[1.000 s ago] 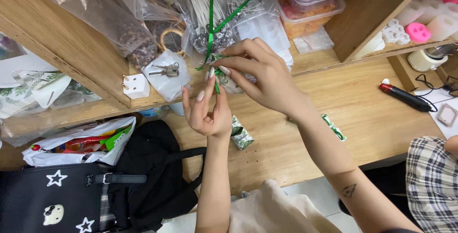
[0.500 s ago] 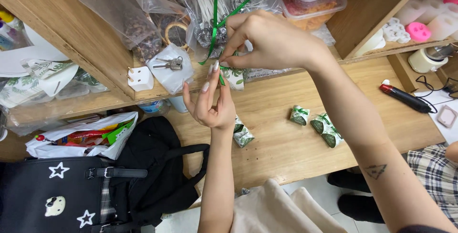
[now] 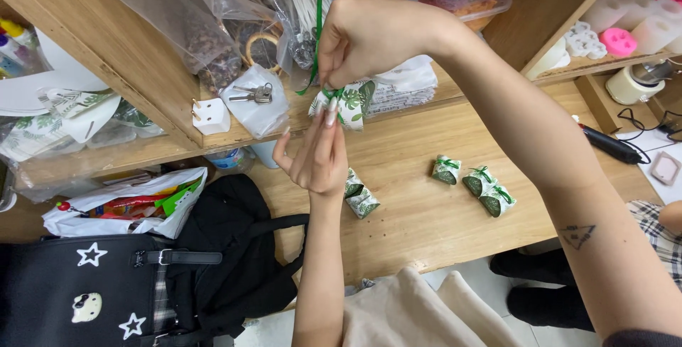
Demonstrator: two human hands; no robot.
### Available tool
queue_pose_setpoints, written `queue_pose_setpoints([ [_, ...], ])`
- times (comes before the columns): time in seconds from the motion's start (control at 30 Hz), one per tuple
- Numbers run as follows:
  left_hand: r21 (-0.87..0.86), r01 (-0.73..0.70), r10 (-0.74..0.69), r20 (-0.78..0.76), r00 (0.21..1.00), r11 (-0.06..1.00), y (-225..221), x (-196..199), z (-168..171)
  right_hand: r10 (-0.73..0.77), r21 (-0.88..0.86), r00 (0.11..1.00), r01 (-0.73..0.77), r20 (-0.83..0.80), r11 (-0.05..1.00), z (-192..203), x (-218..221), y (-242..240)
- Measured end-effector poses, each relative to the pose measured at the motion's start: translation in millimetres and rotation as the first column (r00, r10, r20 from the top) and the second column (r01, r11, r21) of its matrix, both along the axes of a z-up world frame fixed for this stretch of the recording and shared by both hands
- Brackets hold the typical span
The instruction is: Tying decorative green ribbons around small packaged items.
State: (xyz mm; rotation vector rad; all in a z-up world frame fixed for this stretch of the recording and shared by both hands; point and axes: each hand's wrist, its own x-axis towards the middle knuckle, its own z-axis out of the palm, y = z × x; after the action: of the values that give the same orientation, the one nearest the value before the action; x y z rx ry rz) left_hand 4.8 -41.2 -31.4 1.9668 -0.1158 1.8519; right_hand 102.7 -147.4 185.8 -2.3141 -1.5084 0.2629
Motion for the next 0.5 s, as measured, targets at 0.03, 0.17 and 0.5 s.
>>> queue_pose_setpoints([
  [0.03,0.003,-0.003,0.003,0.002,1.000,1.000,1,-2,2,0.003,0.003,1.000,-0.003,0.002,1.000,1,-1,2],
  [0.17,0.004,0.006,-0.006,0.009,1.000,1.000,-2,-4,4,-0.012,-0.026,1.000,0.013,0.015,1.000,2,-2,2],
  [0.5,0.007,0.278,-0.278,0.071,0.958,0.961,-14,-4,9,-0.004,0.044,0.999,0.003,0.033,0.999,-3,2,-4],
])
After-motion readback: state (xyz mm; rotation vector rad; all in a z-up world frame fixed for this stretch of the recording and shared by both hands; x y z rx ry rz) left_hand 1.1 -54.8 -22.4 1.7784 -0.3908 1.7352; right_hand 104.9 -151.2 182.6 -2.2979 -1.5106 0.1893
